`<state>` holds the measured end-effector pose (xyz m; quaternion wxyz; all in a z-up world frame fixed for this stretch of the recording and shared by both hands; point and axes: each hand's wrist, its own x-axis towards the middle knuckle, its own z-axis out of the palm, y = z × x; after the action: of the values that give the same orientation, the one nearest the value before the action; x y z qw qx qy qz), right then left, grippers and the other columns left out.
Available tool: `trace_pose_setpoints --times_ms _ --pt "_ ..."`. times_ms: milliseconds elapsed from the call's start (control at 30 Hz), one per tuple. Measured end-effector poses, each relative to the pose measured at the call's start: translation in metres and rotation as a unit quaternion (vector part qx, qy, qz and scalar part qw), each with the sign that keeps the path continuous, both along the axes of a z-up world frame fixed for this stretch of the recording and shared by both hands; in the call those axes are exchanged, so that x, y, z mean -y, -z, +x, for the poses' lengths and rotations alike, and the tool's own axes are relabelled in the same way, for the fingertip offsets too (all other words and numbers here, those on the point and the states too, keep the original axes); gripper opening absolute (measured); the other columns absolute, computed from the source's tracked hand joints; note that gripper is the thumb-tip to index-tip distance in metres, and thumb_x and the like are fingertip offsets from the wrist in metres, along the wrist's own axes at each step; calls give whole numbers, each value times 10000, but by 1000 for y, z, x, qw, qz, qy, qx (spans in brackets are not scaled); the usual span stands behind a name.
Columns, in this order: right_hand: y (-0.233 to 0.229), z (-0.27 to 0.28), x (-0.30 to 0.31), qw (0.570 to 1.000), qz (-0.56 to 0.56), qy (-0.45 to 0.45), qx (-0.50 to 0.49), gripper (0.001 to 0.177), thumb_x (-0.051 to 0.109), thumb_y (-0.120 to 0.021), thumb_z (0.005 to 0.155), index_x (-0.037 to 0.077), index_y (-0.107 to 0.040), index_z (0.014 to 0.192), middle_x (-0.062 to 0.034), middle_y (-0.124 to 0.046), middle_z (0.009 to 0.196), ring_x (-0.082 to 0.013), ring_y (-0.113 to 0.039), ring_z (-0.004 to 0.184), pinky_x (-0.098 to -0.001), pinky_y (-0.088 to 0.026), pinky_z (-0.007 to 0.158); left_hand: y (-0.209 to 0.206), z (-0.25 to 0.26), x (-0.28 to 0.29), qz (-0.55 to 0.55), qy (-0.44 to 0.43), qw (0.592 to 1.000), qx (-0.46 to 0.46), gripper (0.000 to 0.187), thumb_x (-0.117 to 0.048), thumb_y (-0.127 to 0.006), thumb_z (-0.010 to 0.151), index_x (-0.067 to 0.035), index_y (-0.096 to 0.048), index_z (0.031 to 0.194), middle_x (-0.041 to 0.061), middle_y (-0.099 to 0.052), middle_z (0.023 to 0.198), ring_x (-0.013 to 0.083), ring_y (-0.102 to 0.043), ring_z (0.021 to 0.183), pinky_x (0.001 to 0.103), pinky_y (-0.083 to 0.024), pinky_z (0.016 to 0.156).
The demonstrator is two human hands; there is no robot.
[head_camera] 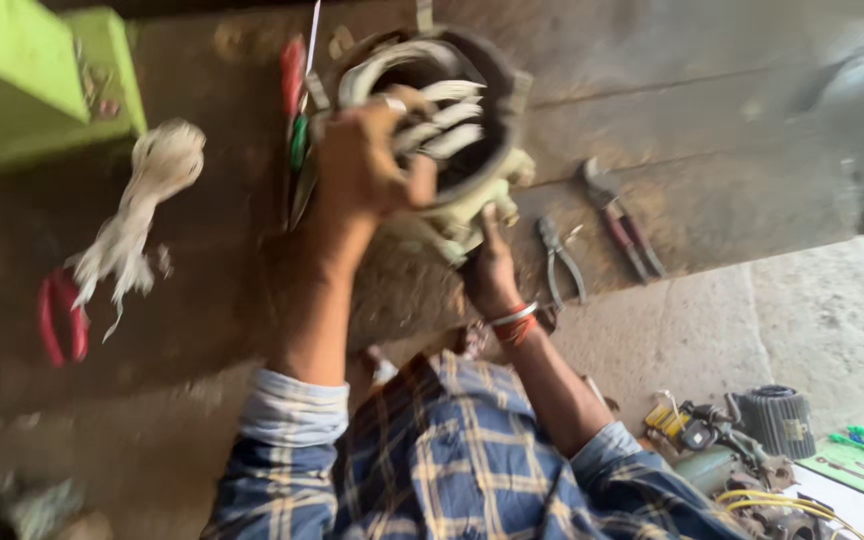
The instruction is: The person works on a cylindrical motor component on a wooden workbench, using pliers and a hammer to adjust and secure internal wire coils. The person repeatedly hammers the coils into place and uses pliers to manipulate the wires.
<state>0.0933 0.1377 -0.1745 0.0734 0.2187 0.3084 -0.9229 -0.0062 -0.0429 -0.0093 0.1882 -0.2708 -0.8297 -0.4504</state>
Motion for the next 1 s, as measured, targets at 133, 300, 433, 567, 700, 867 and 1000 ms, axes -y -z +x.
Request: trace_pose_setpoints --times_ms 133,300,433,567,700,867,1000 --pt "-23 -26 11 994 107 -4 0 568 343 -718 939 8 -551 1366 -102 -692 1212 -245 -712 1033 -412 -610 851 -25 -66 33 51 13 996 66 362 -183 -587 787 -30 -741 1077 140 -748 961 251 -692 896 361 -550 825" --pt "-30 -43 32 992 120 12 -34 529 297 -760 923 -26 -585 1304 -111 -691 1167 -241 -693 982 -410 -609 761 -22 -87 45 96 78 987 99 378 -112 -521 770 -5 -725 1070 70 -693 900 116 -611 849 255 -510 793" --pt "-24 -43 28 995 101 4 -10 516 289 -754 922 -17 -584 1300 -106 -696 1169 -247 -703 994 -411 -619 780 -2 -91 46 54 -29 992 107 291 -126 -591 835 -20 -781 1028 68 -642 731 133 -545 691 290 -444 663" --pt "-28 -30 33 997 72 10 -17 510 287 -736 953 -3 -570 1339 -113 -681 1233 -232 -697 1036 -371 -600 846 13 -88 46 89 -62 990 85 296 -157 -592 829 -65 -810 1008 69 -718 780 137 -633 706 269 -496 693" --pt "-40 -9 56 997 70 18 8 495 280 -707 941 7 -553 1325 -119 -670 1248 -237 -708 1036 -397 -614 870 -3 -82 42 28 -77 992 99 308 -182 -600 798 -91 -824 989 112 -750 798 165 -705 726 265 -531 716" --pt "-33 49 54 997 54 19 45 501 257 -672 959 4 -527 1366 -109 -677 1252 -238 -698 1076 -384 -610 908 -14 -34 27 54 -14 984 168 280 -228 -617 766 -57 -791 903 119 -740 745 213 -707 698 306 -536 642" --pt "-37 83 36 996 66 19 60 471 262 -651 965 1 -555 1345 -102 -685 1241 -211 -696 1070 -374 -600 908 -12 12 5 24 -22 997 76 255 -227 -608 774 -73 -778 884 113 -732 794 252 -711 725 354 -551 661"
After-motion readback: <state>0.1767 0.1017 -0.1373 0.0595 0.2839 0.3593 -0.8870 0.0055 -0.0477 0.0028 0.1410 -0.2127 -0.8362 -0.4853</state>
